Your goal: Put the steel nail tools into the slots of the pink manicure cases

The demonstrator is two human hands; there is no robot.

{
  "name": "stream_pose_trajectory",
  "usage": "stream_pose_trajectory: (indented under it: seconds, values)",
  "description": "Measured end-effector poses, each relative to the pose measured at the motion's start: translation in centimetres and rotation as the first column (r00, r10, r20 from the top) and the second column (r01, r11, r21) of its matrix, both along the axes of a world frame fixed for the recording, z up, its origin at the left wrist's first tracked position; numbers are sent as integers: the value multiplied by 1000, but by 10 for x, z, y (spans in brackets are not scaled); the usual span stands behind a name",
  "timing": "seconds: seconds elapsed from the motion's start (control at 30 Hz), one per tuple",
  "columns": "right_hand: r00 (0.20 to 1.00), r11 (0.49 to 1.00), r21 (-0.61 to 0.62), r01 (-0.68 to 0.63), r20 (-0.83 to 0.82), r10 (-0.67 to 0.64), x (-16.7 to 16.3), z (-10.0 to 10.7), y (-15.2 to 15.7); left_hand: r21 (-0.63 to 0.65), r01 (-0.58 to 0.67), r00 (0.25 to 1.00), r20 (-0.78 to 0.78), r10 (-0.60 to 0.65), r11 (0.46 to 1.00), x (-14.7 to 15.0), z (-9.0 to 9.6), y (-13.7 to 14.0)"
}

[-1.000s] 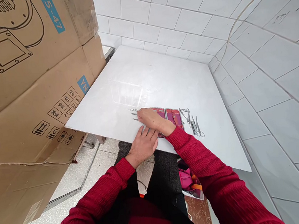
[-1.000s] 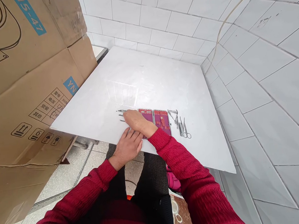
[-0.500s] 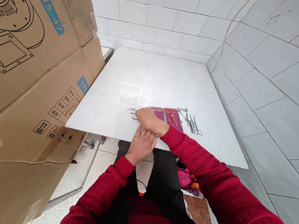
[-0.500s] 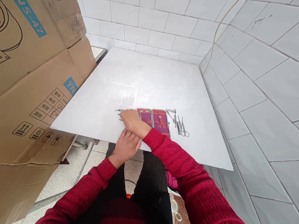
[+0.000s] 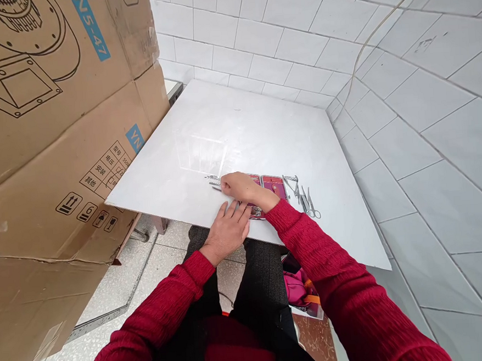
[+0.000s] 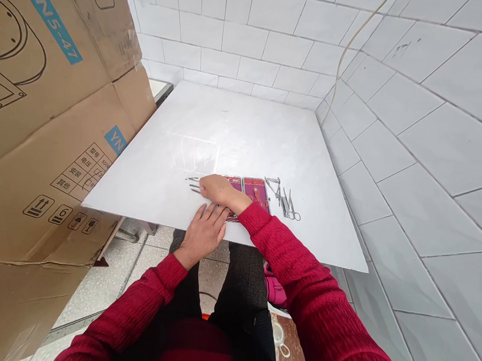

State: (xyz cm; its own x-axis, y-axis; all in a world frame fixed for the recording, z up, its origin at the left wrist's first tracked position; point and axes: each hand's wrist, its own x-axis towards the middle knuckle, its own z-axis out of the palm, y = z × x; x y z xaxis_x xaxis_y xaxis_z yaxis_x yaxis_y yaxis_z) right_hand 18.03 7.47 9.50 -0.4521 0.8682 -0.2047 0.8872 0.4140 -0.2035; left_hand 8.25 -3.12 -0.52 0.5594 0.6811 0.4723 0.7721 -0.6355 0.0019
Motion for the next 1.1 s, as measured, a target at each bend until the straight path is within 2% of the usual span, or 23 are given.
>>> stream_pose_trajectory:
  seconds: [0.07,0.17,0.23,0.3,0.4,0.67,0.8,0.93,1.0,1.1]
  values:
    - [956,995,-40,95,-276,-102,20,-9,8,5,-6,1000,-3,6,1000,0,0,0]
    - [722,936,-263,234,-598,-348,52,-24,15,3,-3,1000,-3,3,1000,1,1,1]
    - [547,901,-350,255,-716,-433,68,-32,16,-2,-1,1000,-3,1,1000,1,1,1]
    - [414,889,-373,266,-789,-454,78,-38,14,-7,0,1000,-4,0,1000,1,2,2]
    - [328,887,-363,285,-833,-446,84,-45,13,-18,2,1000,-5,-2,1000,1,2,2]
    - [311,899,-357,254,-850,-425,87,-57,18,-21,4,1000,-11,-5,1000,2,4,3]
    - [344,904,-346,251,-841,-417,91,-62,21,-10,5,1000,-9,-6,1000,2,5,3]
    - [484,900,-249,359,-774,-408,90,-61,20,-15,10,1000,-6,-10,1000,2,5,4]
    - [595,900,-109,421,-716,-365,87,-58,18,-10,14,1000,-8,-14,1000,3,5,4]
    - [746,893,100,439,-594,-301,82,-55,14,-3,14,1000,-12,-14,1000,2,5,4]
